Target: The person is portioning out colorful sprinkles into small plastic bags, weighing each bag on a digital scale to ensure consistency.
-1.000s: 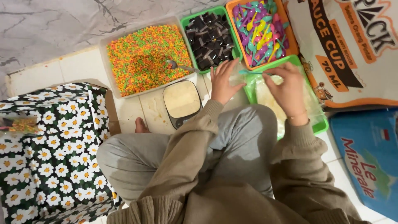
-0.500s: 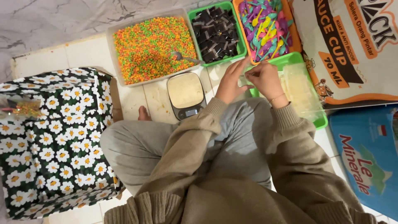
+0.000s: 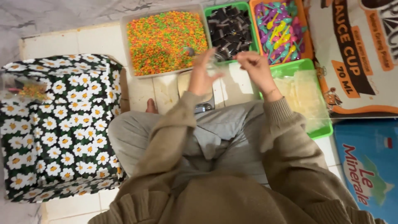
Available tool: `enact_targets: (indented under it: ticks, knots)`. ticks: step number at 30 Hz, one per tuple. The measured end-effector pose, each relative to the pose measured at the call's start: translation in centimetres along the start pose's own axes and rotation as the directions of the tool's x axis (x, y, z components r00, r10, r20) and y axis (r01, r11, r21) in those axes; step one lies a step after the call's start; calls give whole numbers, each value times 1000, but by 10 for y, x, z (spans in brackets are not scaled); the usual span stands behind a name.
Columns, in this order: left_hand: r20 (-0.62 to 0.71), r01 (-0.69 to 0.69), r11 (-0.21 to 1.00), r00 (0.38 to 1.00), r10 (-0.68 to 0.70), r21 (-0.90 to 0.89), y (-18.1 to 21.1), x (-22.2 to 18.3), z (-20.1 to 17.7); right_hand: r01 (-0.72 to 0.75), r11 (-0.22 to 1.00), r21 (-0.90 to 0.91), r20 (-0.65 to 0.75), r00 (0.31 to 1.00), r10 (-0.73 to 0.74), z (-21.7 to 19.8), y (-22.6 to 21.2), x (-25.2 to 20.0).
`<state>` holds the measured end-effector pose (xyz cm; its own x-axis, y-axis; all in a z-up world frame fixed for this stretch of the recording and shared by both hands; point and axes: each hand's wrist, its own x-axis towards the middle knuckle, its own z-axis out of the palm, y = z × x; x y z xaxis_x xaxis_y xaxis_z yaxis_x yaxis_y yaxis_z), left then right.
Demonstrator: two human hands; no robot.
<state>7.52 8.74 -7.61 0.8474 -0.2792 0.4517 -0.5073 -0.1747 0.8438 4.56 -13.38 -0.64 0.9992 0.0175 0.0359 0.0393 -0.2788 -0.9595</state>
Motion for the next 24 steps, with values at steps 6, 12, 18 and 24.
enact_targets:
  ticks: [6,12,18,24]
  knots:
    - [-138,177,954,980,-146,242,-19,12,-110,128,980,-153,-45,990,-136,46,78,62]
    - [-258,105,943,966,-21,317,-56,6,-144,121,760,-639,26,990,-136,94,103,91]
    - [-369,78,939,928,55,335,-72,7,-140,-34,666,-745,-30,999,18,109,98,103]
    - [-438,176,954,897,-54,244,-81,10,-138,99,808,-581,-69,983,-170,114,77,104]
